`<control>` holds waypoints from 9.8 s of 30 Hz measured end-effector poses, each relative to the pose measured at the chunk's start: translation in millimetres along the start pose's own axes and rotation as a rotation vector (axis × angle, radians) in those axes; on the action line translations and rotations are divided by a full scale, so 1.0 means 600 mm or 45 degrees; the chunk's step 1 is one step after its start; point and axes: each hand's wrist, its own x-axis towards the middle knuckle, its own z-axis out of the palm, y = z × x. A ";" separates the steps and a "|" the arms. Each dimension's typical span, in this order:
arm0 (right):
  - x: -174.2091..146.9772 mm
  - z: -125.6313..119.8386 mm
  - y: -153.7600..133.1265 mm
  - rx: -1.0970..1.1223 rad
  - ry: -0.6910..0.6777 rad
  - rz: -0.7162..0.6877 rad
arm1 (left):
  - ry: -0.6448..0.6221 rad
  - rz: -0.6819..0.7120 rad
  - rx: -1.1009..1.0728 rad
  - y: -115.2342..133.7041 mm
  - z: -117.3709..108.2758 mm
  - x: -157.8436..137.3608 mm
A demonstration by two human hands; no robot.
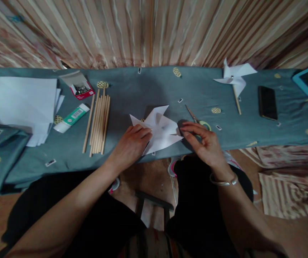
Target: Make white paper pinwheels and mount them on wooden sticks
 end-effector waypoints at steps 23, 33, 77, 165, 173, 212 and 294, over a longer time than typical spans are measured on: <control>0.038 0.022 -0.003 0.070 -0.132 -0.196 | -0.053 0.011 -0.002 0.003 -0.003 0.002; 0.043 0.026 -0.012 0.025 -0.212 -0.196 | -0.049 0.017 -0.030 0.001 -0.001 0.001; 0.055 0.088 -0.058 -0.481 -0.181 -0.166 | -0.013 0.029 -0.017 0.000 0.002 0.001; 0.229 0.084 -0.123 -1.098 -0.951 0.125 | -0.101 -0.051 -0.073 0.027 0.015 -0.007; 0.228 0.081 -0.120 -1.072 -0.971 0.130 | -0.096 -0.079 -0.094 0.028 0.021 -0.007; 0.216 0.078 -0.123 -1.050 -0.925 0.111 | -0.147 -0.121 -0.114 0.033 0.012 -0.001; 0.102 0.059 -0.043 0.122 -0.162 0.327 | 0.382 -0.958 -2.000 -0.017 0.022 0.020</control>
